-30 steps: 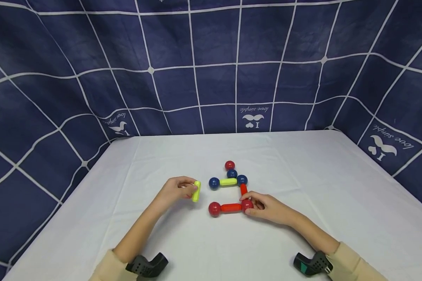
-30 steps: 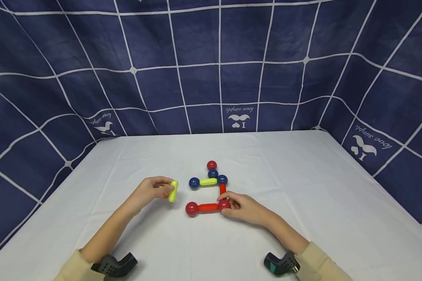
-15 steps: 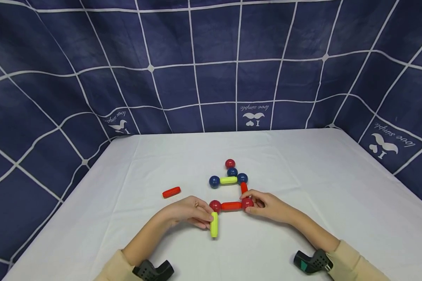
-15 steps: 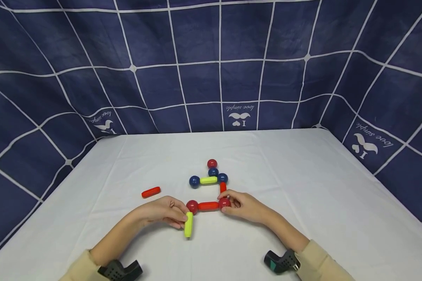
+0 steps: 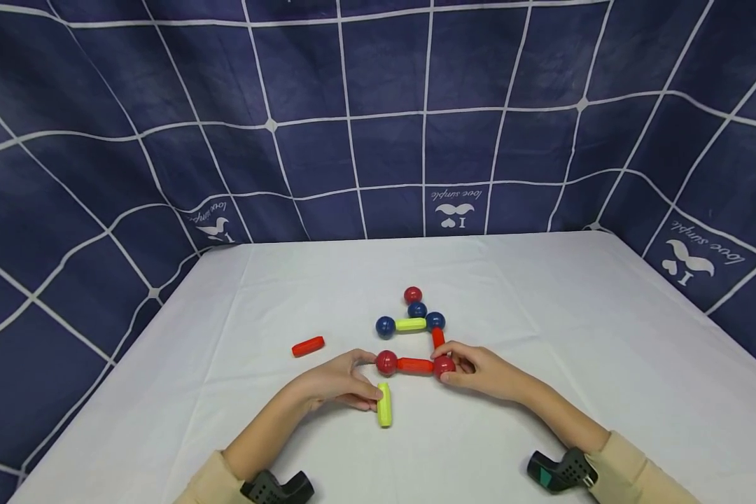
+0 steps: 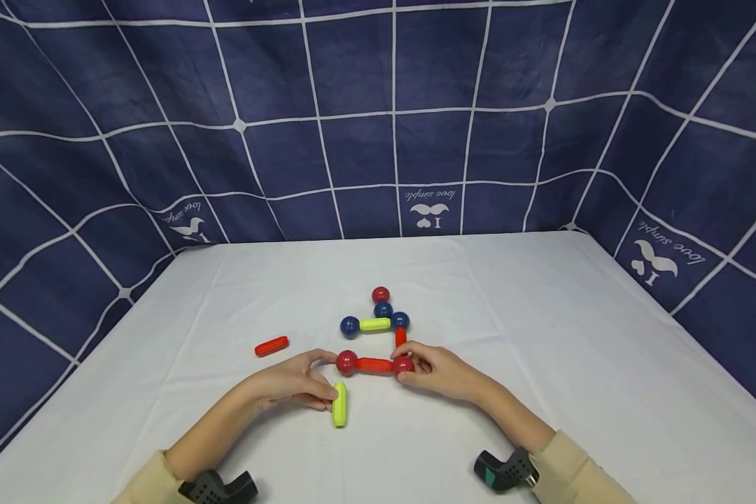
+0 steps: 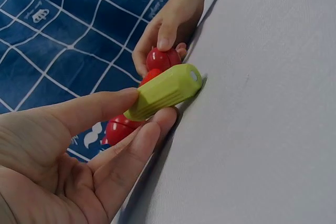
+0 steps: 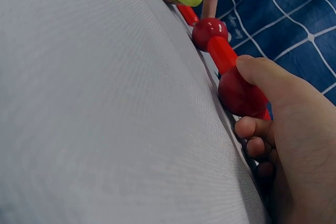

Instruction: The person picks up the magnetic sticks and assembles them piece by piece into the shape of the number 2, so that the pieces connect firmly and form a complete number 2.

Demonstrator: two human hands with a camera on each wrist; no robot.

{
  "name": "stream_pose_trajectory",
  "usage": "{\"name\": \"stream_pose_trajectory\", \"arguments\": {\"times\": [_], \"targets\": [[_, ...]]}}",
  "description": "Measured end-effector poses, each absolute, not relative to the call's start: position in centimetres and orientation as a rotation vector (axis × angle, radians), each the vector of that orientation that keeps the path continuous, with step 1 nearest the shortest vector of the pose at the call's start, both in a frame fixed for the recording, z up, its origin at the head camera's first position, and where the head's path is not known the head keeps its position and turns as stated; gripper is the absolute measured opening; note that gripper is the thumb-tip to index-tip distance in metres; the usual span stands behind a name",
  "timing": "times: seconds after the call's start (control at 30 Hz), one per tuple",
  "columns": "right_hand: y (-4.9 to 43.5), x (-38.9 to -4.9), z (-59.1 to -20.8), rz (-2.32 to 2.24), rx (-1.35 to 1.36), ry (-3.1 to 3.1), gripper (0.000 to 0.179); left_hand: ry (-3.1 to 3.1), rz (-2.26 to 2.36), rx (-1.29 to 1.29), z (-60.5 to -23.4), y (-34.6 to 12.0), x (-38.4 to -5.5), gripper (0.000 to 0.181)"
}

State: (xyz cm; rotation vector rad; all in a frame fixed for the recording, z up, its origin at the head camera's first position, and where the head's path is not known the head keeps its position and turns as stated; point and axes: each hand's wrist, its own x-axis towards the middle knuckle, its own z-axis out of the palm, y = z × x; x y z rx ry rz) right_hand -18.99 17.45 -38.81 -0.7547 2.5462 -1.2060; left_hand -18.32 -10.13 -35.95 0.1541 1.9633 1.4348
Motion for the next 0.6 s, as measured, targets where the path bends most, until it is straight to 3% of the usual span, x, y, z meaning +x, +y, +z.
{"name": "stream_pose_trajectory", "arguments": {"times": [0.17,0.6], "targets": [[17.73,-19.36,-39.54,-1.229,-0.749,2.524,0.031,1.935,1.451,0.181,-36.10,-10.26,-18.48,0.073],[17.77,-19.53,-39.88,-1.229,-0.764,2.543,0.030,1.952,1.447,0.200,-36.87,-10.02,-18.63,0.055]]}}
